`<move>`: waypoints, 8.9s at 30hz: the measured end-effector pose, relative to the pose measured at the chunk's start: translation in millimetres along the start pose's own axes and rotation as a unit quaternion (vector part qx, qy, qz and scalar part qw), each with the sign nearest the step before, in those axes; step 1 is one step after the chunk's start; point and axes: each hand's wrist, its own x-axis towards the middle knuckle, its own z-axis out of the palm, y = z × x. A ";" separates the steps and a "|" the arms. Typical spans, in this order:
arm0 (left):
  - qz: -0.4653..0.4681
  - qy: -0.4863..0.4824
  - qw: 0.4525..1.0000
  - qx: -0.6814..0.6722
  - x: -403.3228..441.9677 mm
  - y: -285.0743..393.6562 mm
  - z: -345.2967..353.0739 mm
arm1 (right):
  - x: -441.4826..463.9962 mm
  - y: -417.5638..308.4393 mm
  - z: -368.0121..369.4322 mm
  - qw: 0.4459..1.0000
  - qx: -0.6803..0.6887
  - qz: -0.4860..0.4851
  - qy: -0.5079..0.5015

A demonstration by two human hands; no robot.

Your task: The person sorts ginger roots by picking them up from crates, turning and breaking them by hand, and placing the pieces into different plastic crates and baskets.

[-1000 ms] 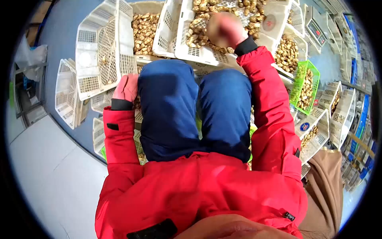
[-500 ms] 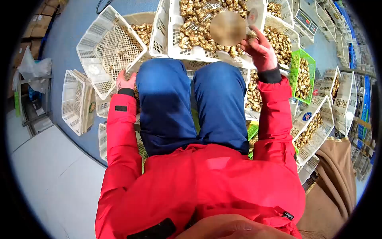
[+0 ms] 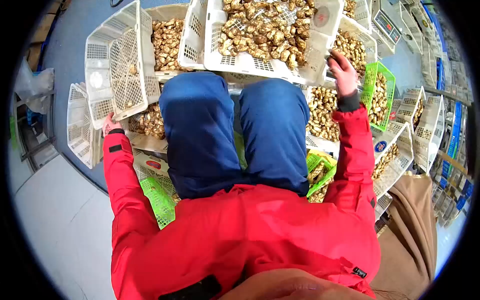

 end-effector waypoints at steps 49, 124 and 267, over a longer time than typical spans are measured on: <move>0.075 -0.259 0.581 -0.768 -73.7 484.2 -117.6 | 35.3 -42.1 118.7 0.935 0.305 0.075 -0.165; 0.149 -0.465 0.570 -0.660 -86.8 497.1 -128.8 | 172.3 44.8 201.9 0.804 -0.583 0.013 -0.118; 0.075 -0.487 0.505 -0.709 -81.2 489.6 -140.6 | 50.3 -103.4 178.2 0.862 0.424 -0.014 -0.279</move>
